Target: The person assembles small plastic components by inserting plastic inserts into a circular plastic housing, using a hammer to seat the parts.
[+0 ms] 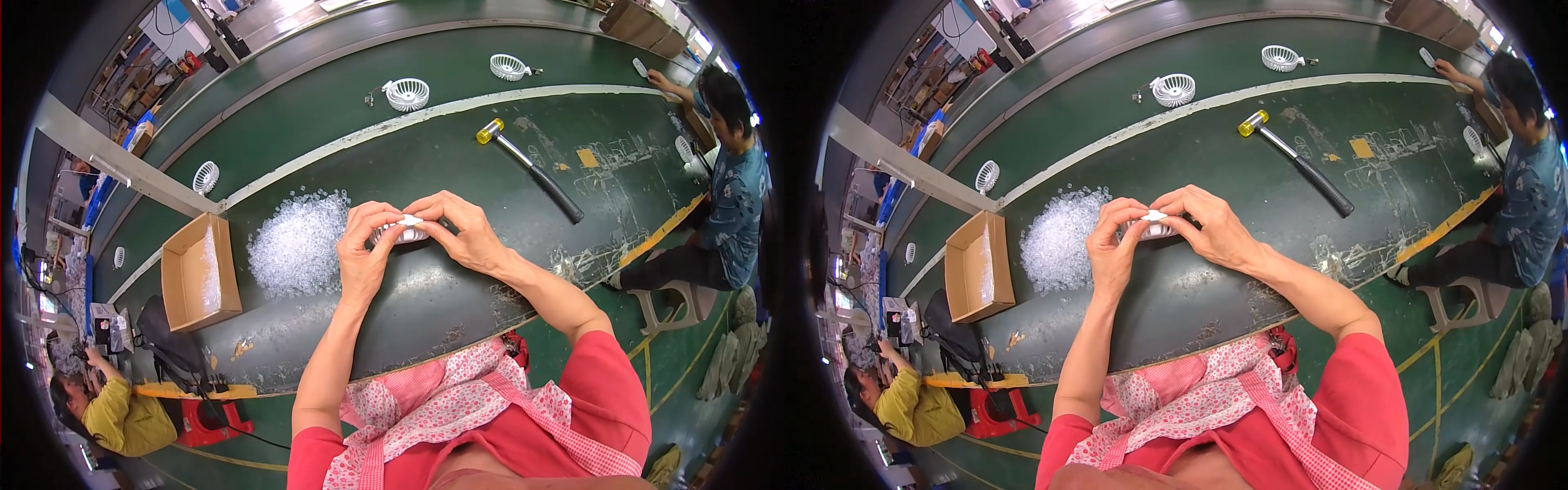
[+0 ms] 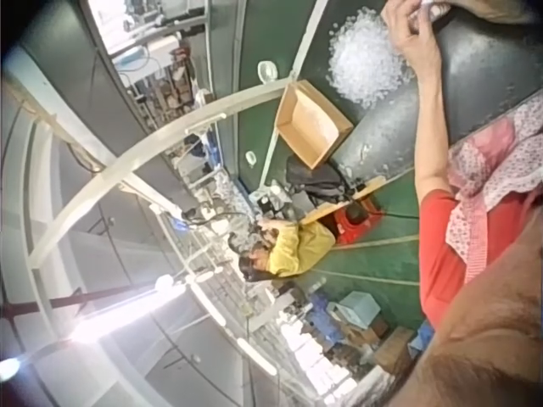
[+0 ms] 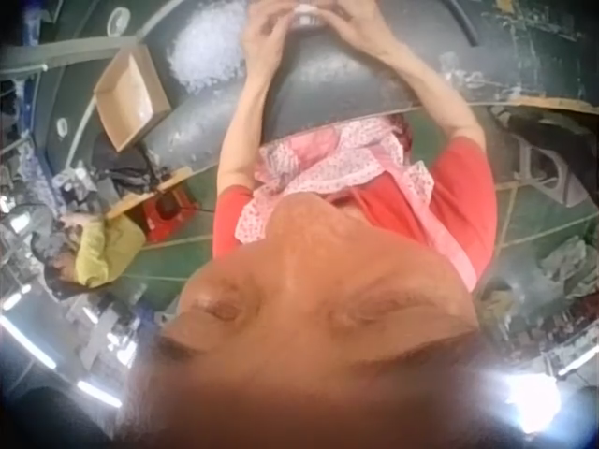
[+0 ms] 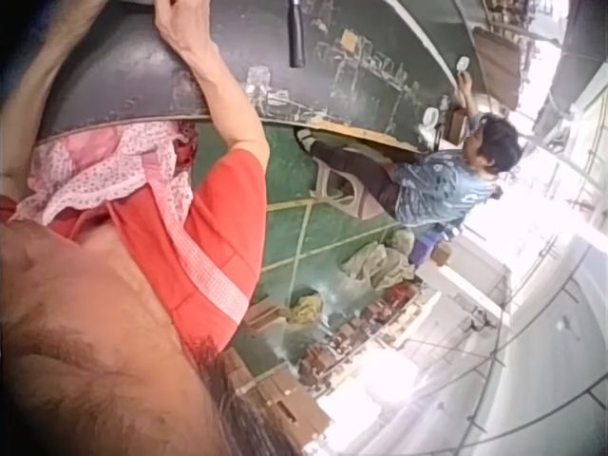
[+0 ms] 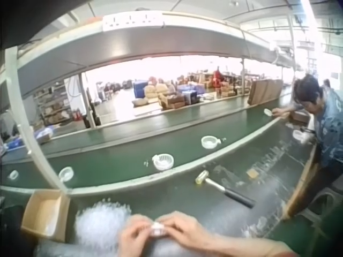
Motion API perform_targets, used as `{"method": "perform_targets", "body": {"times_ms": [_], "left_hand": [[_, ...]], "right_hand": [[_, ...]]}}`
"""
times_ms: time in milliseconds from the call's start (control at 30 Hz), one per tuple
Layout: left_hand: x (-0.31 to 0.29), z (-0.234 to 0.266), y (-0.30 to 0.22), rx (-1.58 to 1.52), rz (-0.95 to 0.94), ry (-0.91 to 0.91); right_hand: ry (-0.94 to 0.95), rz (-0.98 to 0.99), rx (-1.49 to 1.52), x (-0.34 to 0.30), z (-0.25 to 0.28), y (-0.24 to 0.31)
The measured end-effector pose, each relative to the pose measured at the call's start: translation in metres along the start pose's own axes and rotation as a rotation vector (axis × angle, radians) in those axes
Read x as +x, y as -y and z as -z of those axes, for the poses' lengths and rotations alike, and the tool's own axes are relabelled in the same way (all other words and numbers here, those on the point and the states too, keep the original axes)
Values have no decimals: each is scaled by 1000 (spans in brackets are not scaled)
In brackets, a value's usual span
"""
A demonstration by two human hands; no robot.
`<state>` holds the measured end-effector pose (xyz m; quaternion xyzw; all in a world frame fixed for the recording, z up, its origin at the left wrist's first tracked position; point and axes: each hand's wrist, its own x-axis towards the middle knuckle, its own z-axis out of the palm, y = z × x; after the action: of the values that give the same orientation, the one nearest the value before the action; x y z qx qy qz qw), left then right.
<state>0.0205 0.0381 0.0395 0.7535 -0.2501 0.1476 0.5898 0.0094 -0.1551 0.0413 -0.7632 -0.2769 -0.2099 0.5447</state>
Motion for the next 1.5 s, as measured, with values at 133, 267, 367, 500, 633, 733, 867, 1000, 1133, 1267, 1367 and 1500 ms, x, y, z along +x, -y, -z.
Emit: {"method": "perform_targets", "body": {"times_ms": [133,267,367,500,633,733,867,1000,1133,1267,1367,1500], "left_hand": [[-1,0,-2,64,-43,15],[-2,-2,-8,21,-6,13],[-3,-1,-3,-64,55,14],[-4,-2,6,-415,185,-32],[-5,-1,9,-498,233,-55],[-6,-2,8,-429,217,-40],[-5,-2,8,-409,213,-38],[-4,-3,8,-384,198,-35],[-4,-1,8,-339,163,-22],[-2,-1,2,-171,110,8],[-1,-3,4,-15,40,13],[-3,-14,-5,156,-18,-111]], "right_hand": [[35,23,-2,1,2,1],[10,42,-13,0,-3,0],[2,21,-9,0,-5,1],[59,-63,28,6,0,9],[32,-96,-51,4,3,9],[21,-58,-103,4,6,8],[13,4,-137,4,7,7],[12,29,-154,4,7,6],[29,73,-197,7,5,4],[3,164,-212,4,3,2],[-15,156,-241,2,2,5],[-110,175,-284,3,1,0]]}}
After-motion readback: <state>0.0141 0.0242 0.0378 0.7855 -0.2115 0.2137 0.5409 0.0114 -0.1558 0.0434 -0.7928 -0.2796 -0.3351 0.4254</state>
